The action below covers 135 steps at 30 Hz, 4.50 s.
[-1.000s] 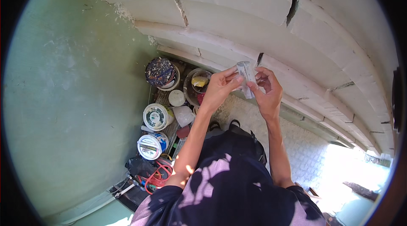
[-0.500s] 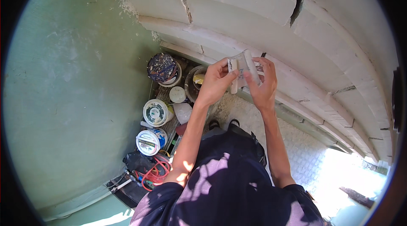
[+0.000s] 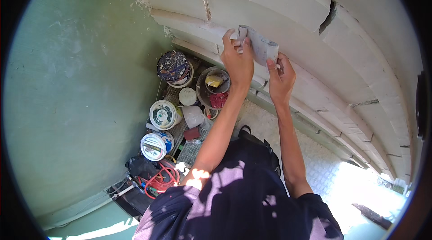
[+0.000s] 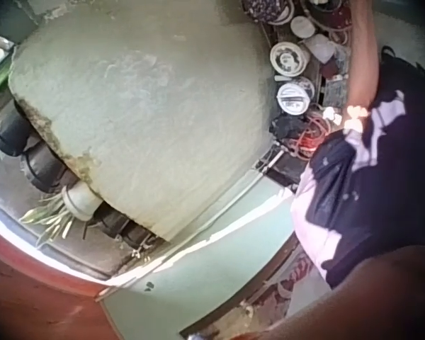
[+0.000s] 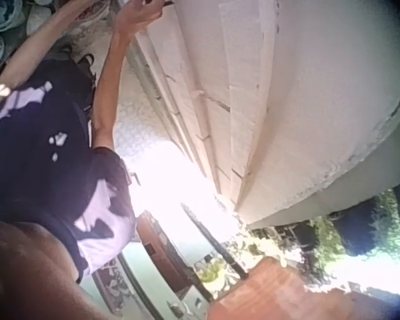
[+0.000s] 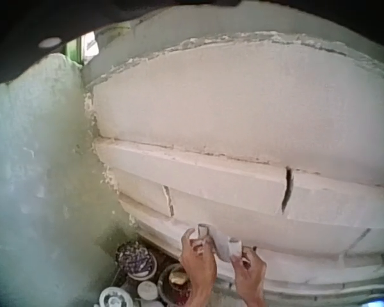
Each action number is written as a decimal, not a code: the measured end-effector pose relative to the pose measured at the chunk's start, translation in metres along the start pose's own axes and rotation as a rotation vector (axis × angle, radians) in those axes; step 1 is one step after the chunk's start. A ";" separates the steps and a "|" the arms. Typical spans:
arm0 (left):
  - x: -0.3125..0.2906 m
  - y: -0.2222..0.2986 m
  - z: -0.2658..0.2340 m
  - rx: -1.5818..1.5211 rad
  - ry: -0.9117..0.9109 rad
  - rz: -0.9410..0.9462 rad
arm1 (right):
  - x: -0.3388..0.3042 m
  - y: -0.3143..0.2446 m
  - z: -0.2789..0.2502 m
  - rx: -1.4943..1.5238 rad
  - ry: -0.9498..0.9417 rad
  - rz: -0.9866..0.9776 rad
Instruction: Sanding a concrete wall ledge with sandpaper to smooth the surface.
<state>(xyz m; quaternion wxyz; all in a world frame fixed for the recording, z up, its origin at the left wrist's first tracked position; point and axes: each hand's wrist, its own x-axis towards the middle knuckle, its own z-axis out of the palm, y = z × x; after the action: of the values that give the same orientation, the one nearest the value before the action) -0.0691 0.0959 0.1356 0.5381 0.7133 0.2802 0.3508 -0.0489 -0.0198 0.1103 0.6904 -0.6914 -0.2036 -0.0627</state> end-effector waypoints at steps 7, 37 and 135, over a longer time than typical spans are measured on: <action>-0.006 -0.013 0.062 -0.349 -0.013 0.427 | 0.044 -0.013 -0.002 -0.199 0.113 -0.235; 0.124 0.005 0.074 -0.108 0.334 0.280 | -0.019 0.007 -0.085 -0.249 0.099 0.071; 0.074 0.036 0.041 -0.177 0.035 0.430 | -0.175 -0.006 -0.153 -0.558 -0.539 0.602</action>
<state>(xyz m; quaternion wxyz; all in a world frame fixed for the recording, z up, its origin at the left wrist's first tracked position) 0.0084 0.1204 0.1774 0.5063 0.7006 0.0992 0.4930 -0.1805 -0.2040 0.0569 0.3890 -0.8698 -0.1416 0.2683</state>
